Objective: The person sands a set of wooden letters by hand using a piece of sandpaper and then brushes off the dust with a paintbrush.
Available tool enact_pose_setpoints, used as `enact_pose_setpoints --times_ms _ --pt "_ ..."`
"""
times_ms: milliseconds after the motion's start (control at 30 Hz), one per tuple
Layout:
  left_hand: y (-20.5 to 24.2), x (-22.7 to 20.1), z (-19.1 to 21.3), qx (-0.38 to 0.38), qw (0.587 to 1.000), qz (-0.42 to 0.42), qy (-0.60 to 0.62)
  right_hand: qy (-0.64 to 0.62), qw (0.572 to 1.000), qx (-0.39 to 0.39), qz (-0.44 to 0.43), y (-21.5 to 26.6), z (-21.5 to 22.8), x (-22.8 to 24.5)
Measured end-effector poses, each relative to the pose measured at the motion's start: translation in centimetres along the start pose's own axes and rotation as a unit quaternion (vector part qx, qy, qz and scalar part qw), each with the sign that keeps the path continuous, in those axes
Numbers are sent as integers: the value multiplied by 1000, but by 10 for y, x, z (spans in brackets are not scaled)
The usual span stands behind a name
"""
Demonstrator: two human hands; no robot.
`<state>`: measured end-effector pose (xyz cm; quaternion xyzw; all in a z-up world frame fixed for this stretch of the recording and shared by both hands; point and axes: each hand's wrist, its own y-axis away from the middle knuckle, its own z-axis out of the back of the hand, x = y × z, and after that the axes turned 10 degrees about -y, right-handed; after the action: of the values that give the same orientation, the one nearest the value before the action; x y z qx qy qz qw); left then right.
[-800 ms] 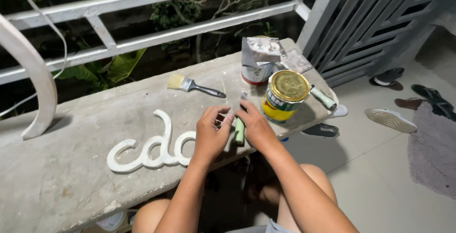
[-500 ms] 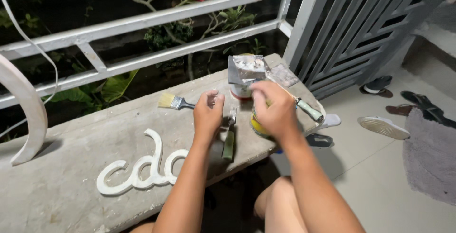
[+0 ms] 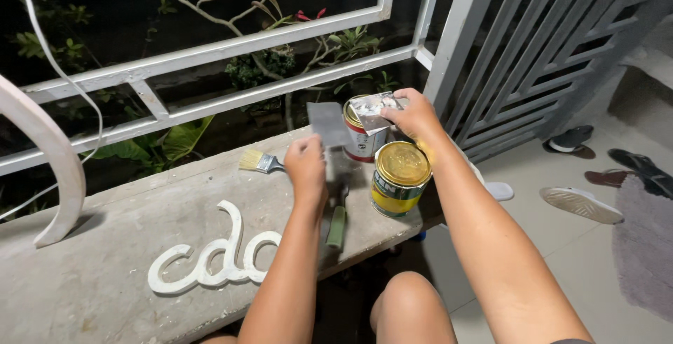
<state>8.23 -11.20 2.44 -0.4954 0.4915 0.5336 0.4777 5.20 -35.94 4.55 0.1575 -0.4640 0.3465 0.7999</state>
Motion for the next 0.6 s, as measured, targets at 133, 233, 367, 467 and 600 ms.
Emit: enact_pose_setpoints --times_ms 133,233,367,467,600 --pt "36 -3 56 -7 999 16 52 74 994 61 42 30 10 22" --pt "61 -6 96 18 998 11 62 127 976 -40 174 69 9 45" --pt "64 27 130 26 998 -23 54 -206 938 -45 276 182 -37 79" --pt "65 35 160 25 998 -40 34 -360 915 112 145 228 -103 86" --pt "62 35 213 51 990 -71 -109 -472 844 250 40 247 -164 84"
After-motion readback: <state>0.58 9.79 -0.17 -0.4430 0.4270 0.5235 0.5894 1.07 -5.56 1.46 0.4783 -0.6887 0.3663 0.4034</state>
